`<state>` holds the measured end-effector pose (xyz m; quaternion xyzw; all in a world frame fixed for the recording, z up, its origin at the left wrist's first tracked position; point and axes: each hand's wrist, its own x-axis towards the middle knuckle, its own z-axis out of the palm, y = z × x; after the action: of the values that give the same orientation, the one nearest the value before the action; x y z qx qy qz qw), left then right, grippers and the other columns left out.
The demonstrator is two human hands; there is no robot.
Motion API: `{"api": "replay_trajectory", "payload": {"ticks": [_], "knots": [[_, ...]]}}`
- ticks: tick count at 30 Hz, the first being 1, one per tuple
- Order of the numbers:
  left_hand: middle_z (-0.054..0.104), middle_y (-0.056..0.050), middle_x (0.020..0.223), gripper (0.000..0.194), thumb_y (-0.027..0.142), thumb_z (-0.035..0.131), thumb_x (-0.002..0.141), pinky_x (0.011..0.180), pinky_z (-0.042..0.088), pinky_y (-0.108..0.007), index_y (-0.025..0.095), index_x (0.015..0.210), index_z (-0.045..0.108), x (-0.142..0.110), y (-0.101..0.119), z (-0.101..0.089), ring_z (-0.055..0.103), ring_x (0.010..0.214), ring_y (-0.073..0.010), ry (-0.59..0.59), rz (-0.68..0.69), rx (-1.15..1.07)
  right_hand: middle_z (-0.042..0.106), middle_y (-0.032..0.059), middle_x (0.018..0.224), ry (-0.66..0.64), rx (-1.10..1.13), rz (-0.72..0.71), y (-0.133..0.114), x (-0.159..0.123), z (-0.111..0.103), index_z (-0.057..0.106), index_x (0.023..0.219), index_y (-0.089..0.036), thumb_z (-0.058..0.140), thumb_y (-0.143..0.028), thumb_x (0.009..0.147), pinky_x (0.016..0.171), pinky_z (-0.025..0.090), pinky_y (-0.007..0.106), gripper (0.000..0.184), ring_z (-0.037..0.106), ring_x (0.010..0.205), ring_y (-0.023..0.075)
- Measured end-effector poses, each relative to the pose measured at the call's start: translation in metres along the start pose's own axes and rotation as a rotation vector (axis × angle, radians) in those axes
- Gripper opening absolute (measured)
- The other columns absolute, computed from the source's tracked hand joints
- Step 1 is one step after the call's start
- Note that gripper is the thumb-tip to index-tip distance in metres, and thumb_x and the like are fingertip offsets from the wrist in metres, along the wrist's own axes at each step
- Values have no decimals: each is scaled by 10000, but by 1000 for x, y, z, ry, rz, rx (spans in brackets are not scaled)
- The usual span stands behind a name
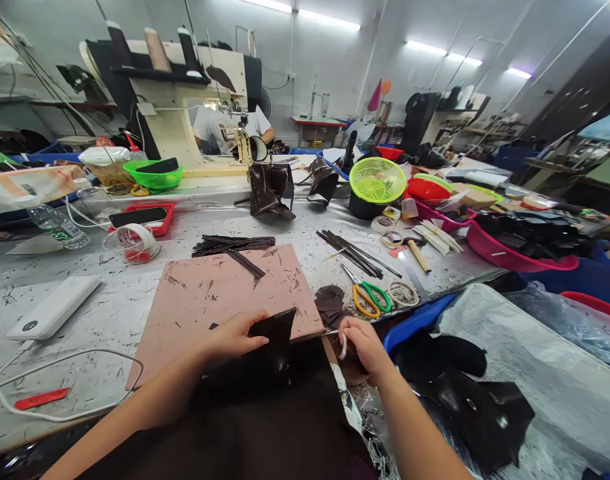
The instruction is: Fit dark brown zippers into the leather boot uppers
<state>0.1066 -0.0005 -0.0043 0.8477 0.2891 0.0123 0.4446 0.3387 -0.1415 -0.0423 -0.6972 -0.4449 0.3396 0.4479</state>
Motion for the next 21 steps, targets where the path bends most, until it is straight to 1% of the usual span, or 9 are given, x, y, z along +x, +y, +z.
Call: {"api": "replay_trajectory", "payload": {"ticks": [3, 4, 5, 8, 11, 13, 15, 17, 21], "knots": [[615, -5, 991, 282, 256, 522, 687, 784, 399, -264, 223, 963, 571, -5, -3, -6, 545, 915, -194, -25, 22, 49, 506, -2, 502, -59, -588, 109, 17, -25, -20, 474, 458, -191, 528, -184, 603, 496, 351, 254, 155, 483, 512, 151], [617, -4, 982, 268, 266, 529, 688, 778, 397, -263, 224, 949, 576, -6, -1, -6, 546, 908, -195, -27, 22, 61, 563, 7, 583, -60, -661, 89, 18, -31, -17, 549, 539, -189, 540, -147, 596, 527, 373, 261, 72, 509, 550, 156], [621, 0, 959, 250, 269, 535, 687, 761, 397, -259, 223, 929, 582, -9, 2, -6, 550, 887, -193, -35, 22, 68, 607, 17, 687, -70, -655, 48, 15, -36, -9, 609, 671, -195, 545, -130, 607, 554, 395, 268, 111, 525, 572, 152], [629, 18, 858, 198, 245, 538, 684, 680, 389, -234, 223, 872, 598, -16, 16, -1, 560, 799, -171, -75, 58, 74, 628, 43, 919, -203, -342, -104, -2, -39, 34, 595, 1000, -203, 573, -199, 679, 572, 441, 271, 322, 542, 585, 134], [629, 20, 789, 170, 234, 546, 679, 627, 369, -222, 223, 833, 618, -28, 20, -2, 554, 736, -160, -88, 74, 118, 644, 23, 818, -412, -38, -187, -16, -37, 78, 632, 872, -176, 552, -266, 728, 625, 459, 277, 187, 570, 684, 168], [627, 14, 760, 157, 251, 577, 657, 616, 366, -224, 224, 801, 634, -39, 11, -10, 547, 717, -165, -86, 22, 167, 626, 12, 690, -433, 32, -172, -20, -38, 92, 629, 734, -157, 519, -307, 762, 619, 450, 278, 188, 563, 676, 178], [622, 12, 728, 153, 262, 623, 608, 616, 369, -227, 225, 755, 646, -56, -2, -22, 539, 710, -175, -66, -62, 214, 607, 14, 645, -385, 76, -130, -24, -44, 91, 615, 692, -144, 529, -366, 760, 574, 438, 269, 247, 546, 627, 169], [617, 14, 701, 137, 257, 634, 585, 613, 376, -226, 225, 717, 649, -76, -10, -37, 534, 703, -179, -43, -139, 223, 588, 13, 609, -363, 132, -120, -36, -51, 80, 606, 656, -140, 550, -422, 741, 538, 426, 261, 300, 529, 583, 157], [631, 23, 741, 158, 319, 580, 655, 651, 405, -220, 218, 753, 650, -109, 9, -69, 552, 735, -170, 9, -112, 92, 545, -6, 528, -345, 162, -244, -86, -51, 45, 619, 611, -149, 602, -419, 714, 454, 391, 236, 289, 498, 490, 127]]}}
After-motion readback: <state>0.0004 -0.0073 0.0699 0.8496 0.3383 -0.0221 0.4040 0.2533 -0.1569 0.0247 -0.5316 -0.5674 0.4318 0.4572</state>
